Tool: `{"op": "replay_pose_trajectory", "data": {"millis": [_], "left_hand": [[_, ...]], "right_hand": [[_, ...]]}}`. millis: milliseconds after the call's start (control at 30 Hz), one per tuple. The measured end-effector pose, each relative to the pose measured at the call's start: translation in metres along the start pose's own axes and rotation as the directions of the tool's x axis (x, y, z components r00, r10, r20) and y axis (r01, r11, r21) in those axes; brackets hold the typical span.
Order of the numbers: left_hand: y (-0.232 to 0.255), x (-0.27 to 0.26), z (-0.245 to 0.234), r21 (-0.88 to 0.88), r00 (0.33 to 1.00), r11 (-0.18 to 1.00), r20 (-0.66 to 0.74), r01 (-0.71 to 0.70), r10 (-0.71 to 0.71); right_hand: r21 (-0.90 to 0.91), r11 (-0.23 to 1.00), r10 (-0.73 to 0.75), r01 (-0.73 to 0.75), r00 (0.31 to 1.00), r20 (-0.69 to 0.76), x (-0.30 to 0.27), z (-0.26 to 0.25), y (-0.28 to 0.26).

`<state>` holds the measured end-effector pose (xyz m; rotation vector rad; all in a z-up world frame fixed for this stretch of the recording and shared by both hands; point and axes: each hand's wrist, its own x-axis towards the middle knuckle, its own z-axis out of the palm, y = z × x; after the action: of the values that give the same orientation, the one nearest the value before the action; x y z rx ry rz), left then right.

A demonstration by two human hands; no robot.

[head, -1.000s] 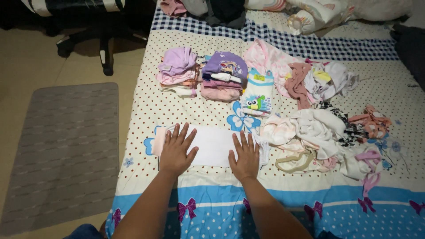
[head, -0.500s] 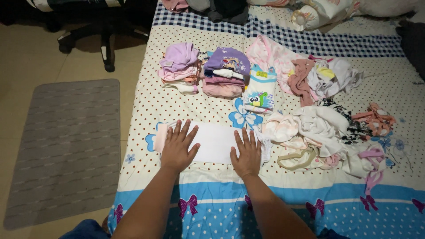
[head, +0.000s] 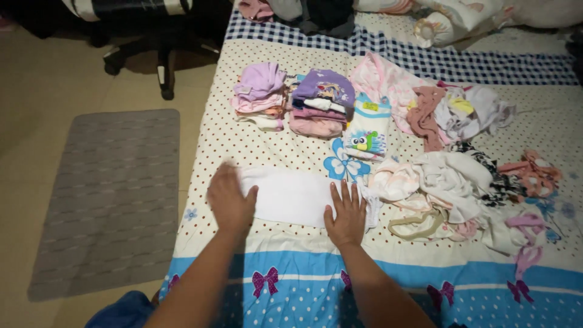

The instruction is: Folding baby clothes on a bed.

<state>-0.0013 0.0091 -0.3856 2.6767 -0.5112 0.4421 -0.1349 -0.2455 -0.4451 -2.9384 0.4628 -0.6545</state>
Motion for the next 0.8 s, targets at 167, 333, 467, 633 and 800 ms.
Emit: {"op": "replay_pose_trajectory", "data": {"millis": [167,333,467,633,800], "left_hand": [[-0.024,0.043,-0.028,-0.127,0.810,0.846,0.389,0.518,-0.438],[-0.072,0.059,0.049,-0.331,0.631,0.672,0.730,0.662,-0.263],[-0.082,0.065,0.086,-0.585,0.735,0.523,0.666,0.620,-0.126],[-0.007,0.059,0.039,-0.509,0.941,0.832,0.337,0.221,-0.044],[0.081,0.037,0.015,-0.534,0.868,0.782,0.496,0.322,-0.019]], "right_hand": [[-0.013,1.000,0.003,-0.002,1.000,0.022,0.002,0.002,0.002],[0.010,1.000,0.004,-0.004,1.000,0.023,0.004,-0.014,-0.001],[0.049,0.998,0.038,-0.036,0.999,-0.023,0.014,-0.015,-0.008],[0.810,0.487,0.230,-0.327,0.943,0.242,0.040,-0.015,-0.036],[0.658,-0.087,0.278,-0.748,0.616,0.737,0.064,-0.084,-0.070]]}}
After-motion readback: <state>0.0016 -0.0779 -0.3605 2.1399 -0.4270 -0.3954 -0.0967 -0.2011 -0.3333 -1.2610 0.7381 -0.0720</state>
